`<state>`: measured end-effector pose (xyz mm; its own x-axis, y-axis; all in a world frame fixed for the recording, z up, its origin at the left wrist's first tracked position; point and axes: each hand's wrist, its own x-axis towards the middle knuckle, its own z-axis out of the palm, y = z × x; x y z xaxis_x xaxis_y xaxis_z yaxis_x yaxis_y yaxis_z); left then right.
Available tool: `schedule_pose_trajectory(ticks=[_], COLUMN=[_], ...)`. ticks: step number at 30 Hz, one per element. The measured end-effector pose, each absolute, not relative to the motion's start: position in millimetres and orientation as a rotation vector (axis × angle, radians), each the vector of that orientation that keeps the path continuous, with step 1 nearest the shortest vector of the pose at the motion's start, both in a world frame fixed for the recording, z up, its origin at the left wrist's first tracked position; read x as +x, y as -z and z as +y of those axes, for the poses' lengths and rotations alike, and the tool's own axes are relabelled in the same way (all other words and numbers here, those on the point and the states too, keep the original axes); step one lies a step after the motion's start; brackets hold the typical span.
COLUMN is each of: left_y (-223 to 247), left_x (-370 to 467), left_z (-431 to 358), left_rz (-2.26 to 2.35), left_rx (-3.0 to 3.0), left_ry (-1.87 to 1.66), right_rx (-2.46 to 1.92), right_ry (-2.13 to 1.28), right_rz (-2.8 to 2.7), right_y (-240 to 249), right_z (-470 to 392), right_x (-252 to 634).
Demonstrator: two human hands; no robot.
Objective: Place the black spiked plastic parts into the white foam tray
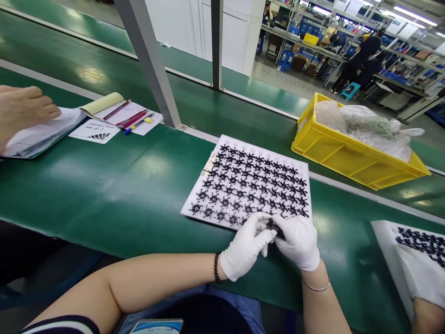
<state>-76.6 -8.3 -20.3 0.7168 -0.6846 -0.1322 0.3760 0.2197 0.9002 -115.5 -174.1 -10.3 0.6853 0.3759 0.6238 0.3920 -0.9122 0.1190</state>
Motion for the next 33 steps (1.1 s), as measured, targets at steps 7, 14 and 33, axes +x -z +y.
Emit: schedule_pose_trajectory(ticks=[7, 14, 33], left_y=[23, 29, 39], left_x=[-80, -83, -85], left_z=[-6, -13, -12], left_rz=[-0.343, -0.229, -0.462], left_rx=[0.915, 0.622, 0.864], left_ry=[0.880, 1.162, 1.069], right_rx=[-2.645, -2.557, -2.335], right_ry=[1.110, 1.094, 0.947], right_rz=[-0.517, -0.607, -0.674], right_y=[8, 7, 3], right_z=[-170, -172, -158], right_x=[-119, -123, -125])
